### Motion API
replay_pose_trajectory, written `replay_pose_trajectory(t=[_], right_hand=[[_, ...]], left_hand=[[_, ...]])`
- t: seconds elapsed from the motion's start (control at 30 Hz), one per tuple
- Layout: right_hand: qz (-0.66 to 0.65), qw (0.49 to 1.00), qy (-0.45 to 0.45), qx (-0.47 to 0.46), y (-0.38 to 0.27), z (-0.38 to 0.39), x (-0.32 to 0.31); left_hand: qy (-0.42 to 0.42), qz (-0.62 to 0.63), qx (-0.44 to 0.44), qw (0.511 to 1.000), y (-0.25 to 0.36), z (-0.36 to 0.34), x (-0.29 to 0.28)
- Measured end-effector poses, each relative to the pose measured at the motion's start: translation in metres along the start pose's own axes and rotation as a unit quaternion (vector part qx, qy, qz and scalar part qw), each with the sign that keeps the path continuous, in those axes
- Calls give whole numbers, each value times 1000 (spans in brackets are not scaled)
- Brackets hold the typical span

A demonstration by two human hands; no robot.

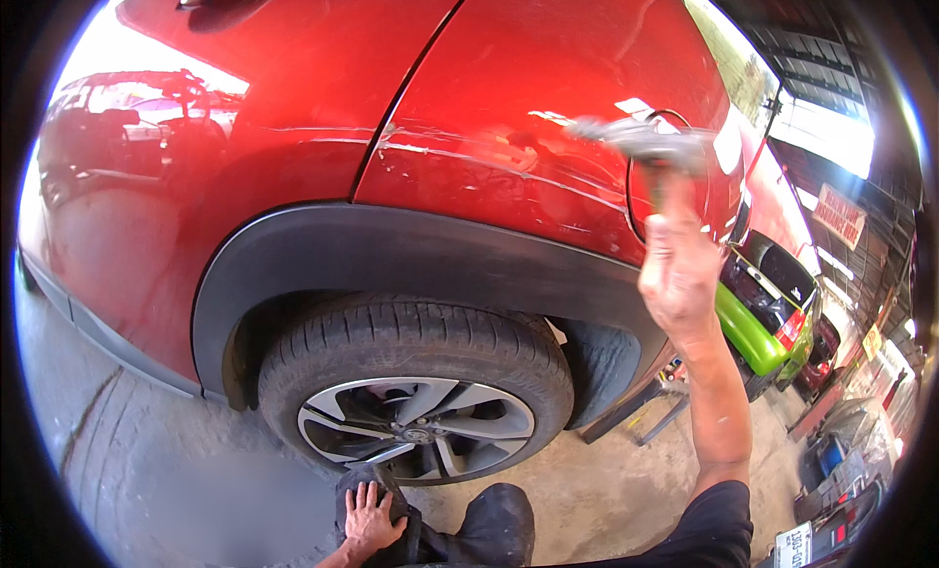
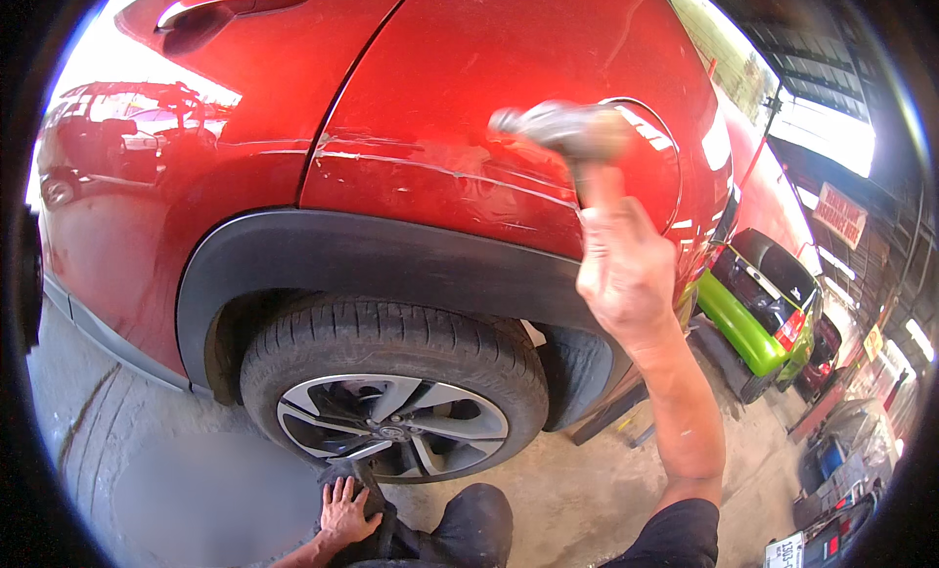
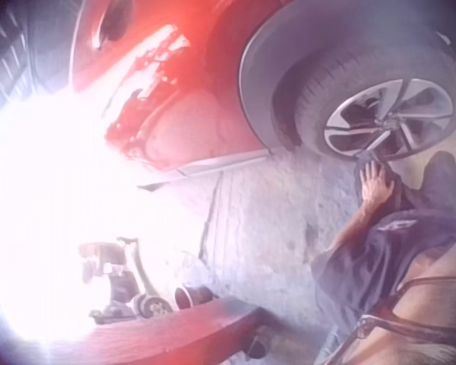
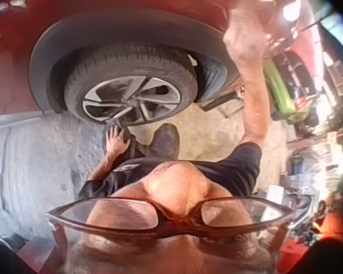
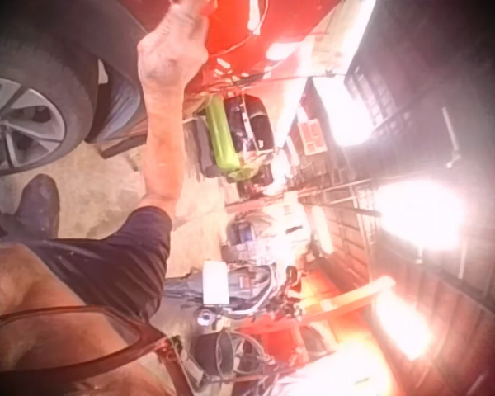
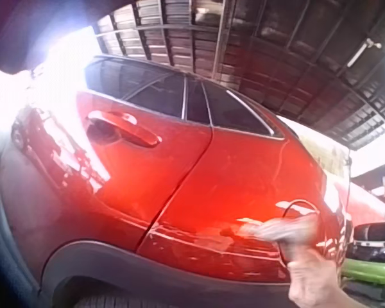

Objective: The person uses a hammer to repeatedly tap the rear quarter panel of a red car, focusing on the area above the wheel arch. They frequently pause to feel the surface with their hand, checking for changes in the panel's shape. The task involves manual dent removal or bodywork preparation.

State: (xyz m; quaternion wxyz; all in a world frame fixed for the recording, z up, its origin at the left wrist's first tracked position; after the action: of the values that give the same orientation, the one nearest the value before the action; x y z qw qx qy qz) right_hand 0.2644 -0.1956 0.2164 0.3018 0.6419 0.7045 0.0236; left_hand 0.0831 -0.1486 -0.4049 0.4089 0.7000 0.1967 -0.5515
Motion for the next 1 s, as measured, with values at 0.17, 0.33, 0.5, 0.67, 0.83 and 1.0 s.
replay_pose_trajectory(t=[0.17,0.33,0.5,0.67,0.83,1.0], right_hand=[[-31,993,87,-76,-17,-6,-13],[23,998,-41,-35,-21,-9,-1],[-41,995,73,-53,-15,-1,-15],[-1,998,25,-57,-18,4,2],[-6,997,21,-79,-18,11,10],[-58,994,69,-70,-25,2,-3]], left_hand=[[18,7,1,1000,1,3,-3],[8,11,-3,1000,2,2,-6],[1,3,-4,1000,0,2,-2],[0,18,-6,1000,0,3,-2],[3,14,-2,1000,-1,2,-4],[7,13,-12,1000,-1,1,-7]])
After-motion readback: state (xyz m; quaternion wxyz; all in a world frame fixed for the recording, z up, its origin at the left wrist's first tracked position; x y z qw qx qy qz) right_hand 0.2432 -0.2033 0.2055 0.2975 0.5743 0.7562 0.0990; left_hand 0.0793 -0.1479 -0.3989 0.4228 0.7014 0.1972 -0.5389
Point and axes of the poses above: each hand's wrist, its own z-axis away from the middle knuckle, its own x-axis out of the palm, y = z × x, the point moved 8 cm from there along -z, towards the middle knuckle, and after that the axes turned 6 degrees about -z, right-handed, at the moved point
